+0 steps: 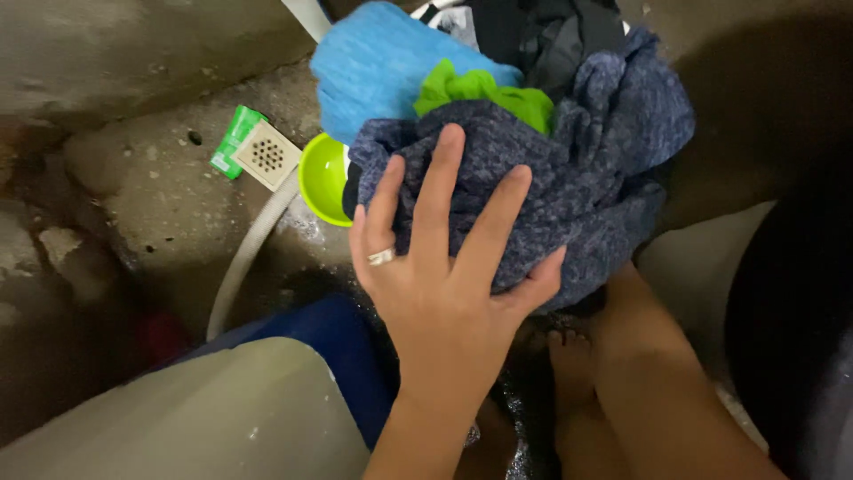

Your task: Manually washing and spinning clothes using a portable twin-tub washing machine.

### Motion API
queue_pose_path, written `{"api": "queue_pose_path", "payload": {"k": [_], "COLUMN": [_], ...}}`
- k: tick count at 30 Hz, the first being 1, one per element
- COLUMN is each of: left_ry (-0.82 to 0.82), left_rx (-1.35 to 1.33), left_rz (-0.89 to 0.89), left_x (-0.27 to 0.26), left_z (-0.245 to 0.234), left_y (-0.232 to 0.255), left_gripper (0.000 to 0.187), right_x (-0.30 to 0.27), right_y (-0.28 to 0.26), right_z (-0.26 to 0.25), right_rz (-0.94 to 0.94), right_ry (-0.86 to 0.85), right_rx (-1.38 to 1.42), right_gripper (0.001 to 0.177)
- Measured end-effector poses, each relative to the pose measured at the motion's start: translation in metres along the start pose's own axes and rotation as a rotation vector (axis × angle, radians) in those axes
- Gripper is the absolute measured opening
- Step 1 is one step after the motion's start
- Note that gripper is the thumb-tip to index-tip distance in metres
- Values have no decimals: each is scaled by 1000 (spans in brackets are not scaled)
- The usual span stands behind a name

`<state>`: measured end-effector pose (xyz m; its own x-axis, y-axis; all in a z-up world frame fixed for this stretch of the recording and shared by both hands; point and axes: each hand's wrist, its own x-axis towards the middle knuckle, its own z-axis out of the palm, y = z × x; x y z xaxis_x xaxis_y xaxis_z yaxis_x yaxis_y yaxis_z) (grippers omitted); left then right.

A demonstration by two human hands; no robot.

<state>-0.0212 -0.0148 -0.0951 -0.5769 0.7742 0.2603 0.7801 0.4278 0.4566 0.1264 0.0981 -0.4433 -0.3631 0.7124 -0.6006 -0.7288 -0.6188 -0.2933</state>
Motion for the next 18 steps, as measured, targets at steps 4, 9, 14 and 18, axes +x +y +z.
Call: {"api": "queue_pose_path", "payload": {"k": [4,9,14,18], "left_ry": [13,-43,-226,-276], "left_rx": [-25,-34,-19,23], "left_rz": [8,25,45,41], "left_x": [-1,2,16,21], "left_z": [1,-6,-41,-107], "left_y": [-4,-1,13,44], "left_gripper": [54,56,72,75], "right_x": [11,0,-173,-276], "right_y": [-21,-70,-34,-21], "right_z": [-69,-124,-12,39], "right_rz": [-31,-81,-285,-406], "right_ry": [163,353,786,504], "right_rx": [-15,-56,-1574,-1580], "right_gripper": [79,88,56,44]}}
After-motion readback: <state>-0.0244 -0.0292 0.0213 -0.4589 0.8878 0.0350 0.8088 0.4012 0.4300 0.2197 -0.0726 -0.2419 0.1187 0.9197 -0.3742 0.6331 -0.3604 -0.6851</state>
